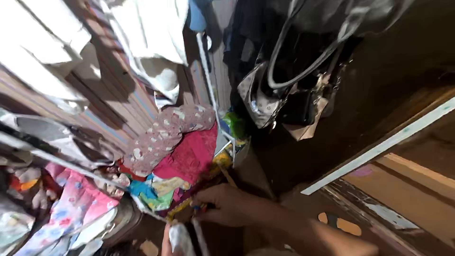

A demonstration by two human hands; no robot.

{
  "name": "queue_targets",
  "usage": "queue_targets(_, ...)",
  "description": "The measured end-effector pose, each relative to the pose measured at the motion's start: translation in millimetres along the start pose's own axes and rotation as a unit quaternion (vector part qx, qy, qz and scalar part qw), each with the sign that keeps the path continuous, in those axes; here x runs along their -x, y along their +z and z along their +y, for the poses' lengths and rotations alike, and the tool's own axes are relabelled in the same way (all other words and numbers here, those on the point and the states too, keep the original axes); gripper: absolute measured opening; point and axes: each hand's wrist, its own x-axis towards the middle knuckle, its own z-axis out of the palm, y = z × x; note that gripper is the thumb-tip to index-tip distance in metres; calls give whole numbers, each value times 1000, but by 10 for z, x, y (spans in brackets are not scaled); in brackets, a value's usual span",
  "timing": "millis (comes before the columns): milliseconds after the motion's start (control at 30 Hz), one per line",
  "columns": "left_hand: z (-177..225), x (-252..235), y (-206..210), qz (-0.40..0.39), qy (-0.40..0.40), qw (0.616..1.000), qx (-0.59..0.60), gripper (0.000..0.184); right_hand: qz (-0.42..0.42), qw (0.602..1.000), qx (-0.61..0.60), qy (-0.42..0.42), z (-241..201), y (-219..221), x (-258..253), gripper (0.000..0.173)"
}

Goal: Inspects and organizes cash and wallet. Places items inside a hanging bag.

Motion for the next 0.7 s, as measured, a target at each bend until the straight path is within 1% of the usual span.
queue_targets(33,43,-86,44,19,-1,1000,-13,81,32,999,31,-17,-47,64,31,19)
queue_targets(67,54,-180,99,41,-2,999,-2,81,64,996,60,-34,-89,134,73,15)
queue_targets(100,57,-265,184,70,-12,997,29,74,98,989,90,-57,-99,208,119,12)
queue_targets(167,124,-420,377,135,-41,986,84,54,134,977,137,-89,-83,341,215,10)
queue_targets(233,251,-595,589,200,-53,968,141,41,136,973,159,-98,-46,442,322,9)
queue_targets(300,404,-765,779,225,-58,953,193,37,123,977,157,-78,18,514,413,14)
queue_targets(333,444,-863,862,240,-46,944,222,36,116,979,156,-62,71,524,432,18)
queue_targets(433,471,-1128,1075,247,-4,910,333,35,93,982,160,-48,300,414,410,19)
queue_targets(500,483,-1247,1245,249,-7,898,363,36,45,986,154,-45,441,269,420,20)
queue_targets(567,459,-1341,1408,244,-25,892,380,42,10,988,152,-41,515,82,462,21)
queue_targets(633,391,-1361,1536,194,-2,889,415,43,-23,988,146,-39,606,-170,514,24)
queue_targets(700,334,-1386,1663,166,26,877,450,39,-53,995,83,-22,760,-401,616,28)
